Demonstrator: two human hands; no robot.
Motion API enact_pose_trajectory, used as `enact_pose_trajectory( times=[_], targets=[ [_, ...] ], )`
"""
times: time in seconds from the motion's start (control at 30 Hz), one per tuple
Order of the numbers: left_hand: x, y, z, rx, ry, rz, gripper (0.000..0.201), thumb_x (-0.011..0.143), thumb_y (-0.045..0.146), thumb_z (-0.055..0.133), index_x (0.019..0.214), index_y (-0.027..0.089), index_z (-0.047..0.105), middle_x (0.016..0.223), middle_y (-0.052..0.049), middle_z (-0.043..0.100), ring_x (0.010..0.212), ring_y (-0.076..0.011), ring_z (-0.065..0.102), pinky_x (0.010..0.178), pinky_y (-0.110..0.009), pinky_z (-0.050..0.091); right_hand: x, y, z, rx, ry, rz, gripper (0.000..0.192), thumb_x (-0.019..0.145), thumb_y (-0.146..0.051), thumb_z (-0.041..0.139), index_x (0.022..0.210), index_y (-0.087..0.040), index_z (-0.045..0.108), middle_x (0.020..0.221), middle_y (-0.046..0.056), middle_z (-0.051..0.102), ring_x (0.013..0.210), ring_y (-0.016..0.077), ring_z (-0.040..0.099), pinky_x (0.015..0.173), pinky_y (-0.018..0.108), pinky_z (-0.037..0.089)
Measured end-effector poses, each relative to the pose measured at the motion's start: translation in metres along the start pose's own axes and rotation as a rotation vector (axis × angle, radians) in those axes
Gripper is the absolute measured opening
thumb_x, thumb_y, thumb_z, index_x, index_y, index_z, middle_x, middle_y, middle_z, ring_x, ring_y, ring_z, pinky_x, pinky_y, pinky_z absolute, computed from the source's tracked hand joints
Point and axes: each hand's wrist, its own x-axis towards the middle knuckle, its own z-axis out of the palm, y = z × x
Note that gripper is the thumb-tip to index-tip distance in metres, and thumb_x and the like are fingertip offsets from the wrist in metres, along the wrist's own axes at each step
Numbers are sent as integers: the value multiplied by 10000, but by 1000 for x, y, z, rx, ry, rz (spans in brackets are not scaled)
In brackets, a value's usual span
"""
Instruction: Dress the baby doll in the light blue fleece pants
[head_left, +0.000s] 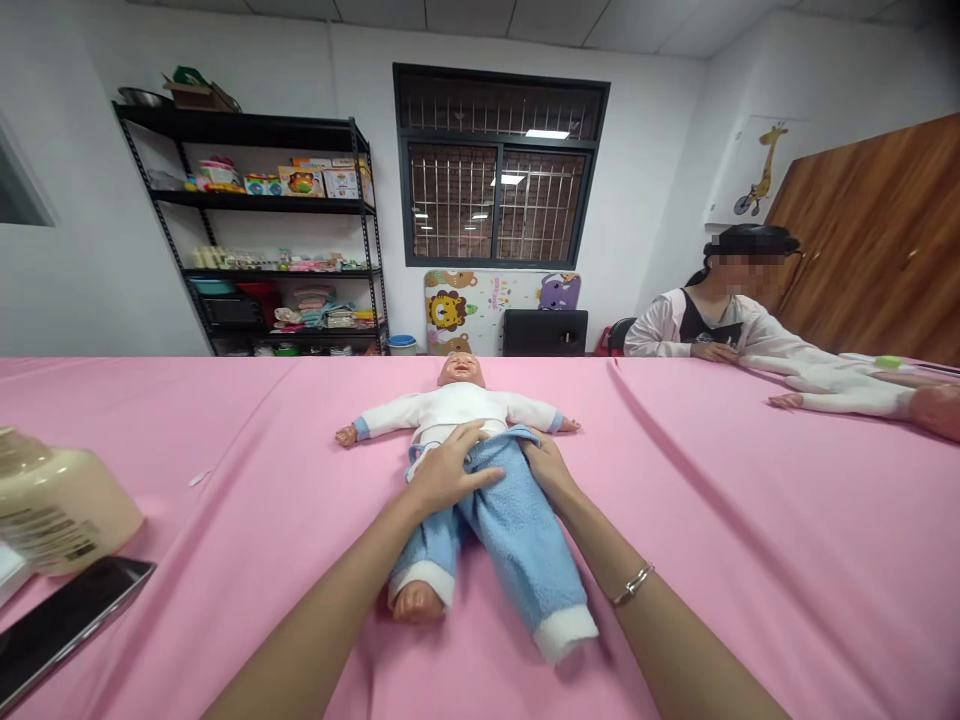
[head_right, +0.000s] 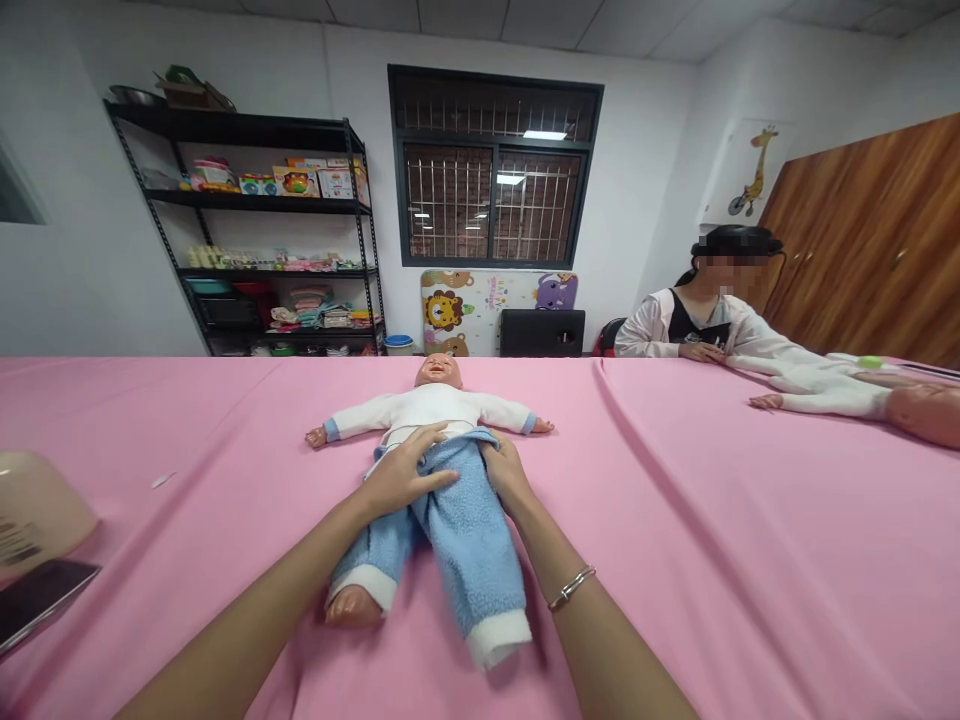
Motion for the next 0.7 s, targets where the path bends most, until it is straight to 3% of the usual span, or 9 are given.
enact_pose_trajectory(
  times=[0.1, 0.23, 0.4, 0.5, 0.57, 0.63, 0.7],
  targets=[
    [3, -5, 3, -40, 40, 5, 293, 812, 331, 497, 1067, 201, 554, 1111, -53, 577, 1043, -202, 518, 921, -325, 391, -1, 4, 2, 83, -45, 104, 280, 675, -403, 592, 835, -184, 661, 835, 17, 669, 786, 189, 568, 727, 309, 440],
    [6, -13, 5, -50, 171, -101, 123, 765, 219, 462, 843, 172, 545, 876, -28, 600, 847, -174, 535, 812, -304, 407, -4, 2, 0, 237, -198, 217, 384, 626, -388, 704, 939, -173, 646, 896, 30, 661, 831, 190, 576, 728, 288, 441],
    [10, -20, 5, -164, 325, -297, 110, 748, 242, 442, 742, 166, 521, 728, 9, 565, 713, -141, 507, 706, -261, 409, -12, -10, -9, 310, -486, 229, 586, 579, -305, 787, 1116, -217, 567, 1086, 43, 615, 1015, 216, 554, 869, 331, 434],
    [11, -23, 5, -241, 373, -334, 129, 741, 265, 454, 727, 162, 531, 697, 17, 555, 691, -135, 498, 675, -248, 406, -13, -7, -10, 260, -597, 243, 584, 521, -244, 818, 1061, -209, 598, 1040, 49, 636, 990, 223, 572, 899, 373, 428],
    [11, -25, 5, -274, 384, -342, 138, 736, 280, 465, 718, 162, 533, 685, 19, 550, 681, -134, 493, 660, -244, 404, -10, 1, -8, 187, -551, 242, 422, 519, -259, 812, 898, -169, 651, 895, 46, 665, 852, 212, 603, 835, 373, 454],
    [12, -27, 5, -296, 381, -340, 139, 730, 284, 472, 717, 162, 538, 682, 21, 549, 673, -132, 489, 653, -243, 403, -6, 11, -4, 134, -388, 187, 287, 525, -280, 799, 736, -151, 653, 733, 20, 651, 708, 181, 591, 753, 346, 468],
    [13, -28, 5, -314, 375, -345, 137, 726, 281, 477, 726, 160, 543, 687, 21, 552, 671, -131, 490, 653, -242, 405, -3, 18, 1, 151, -221, 119, 265, 525, -288, 790, 701, -156, 642, 670, -1, 627, 646, 158, 568, 699, 319, 468]
  ],
)
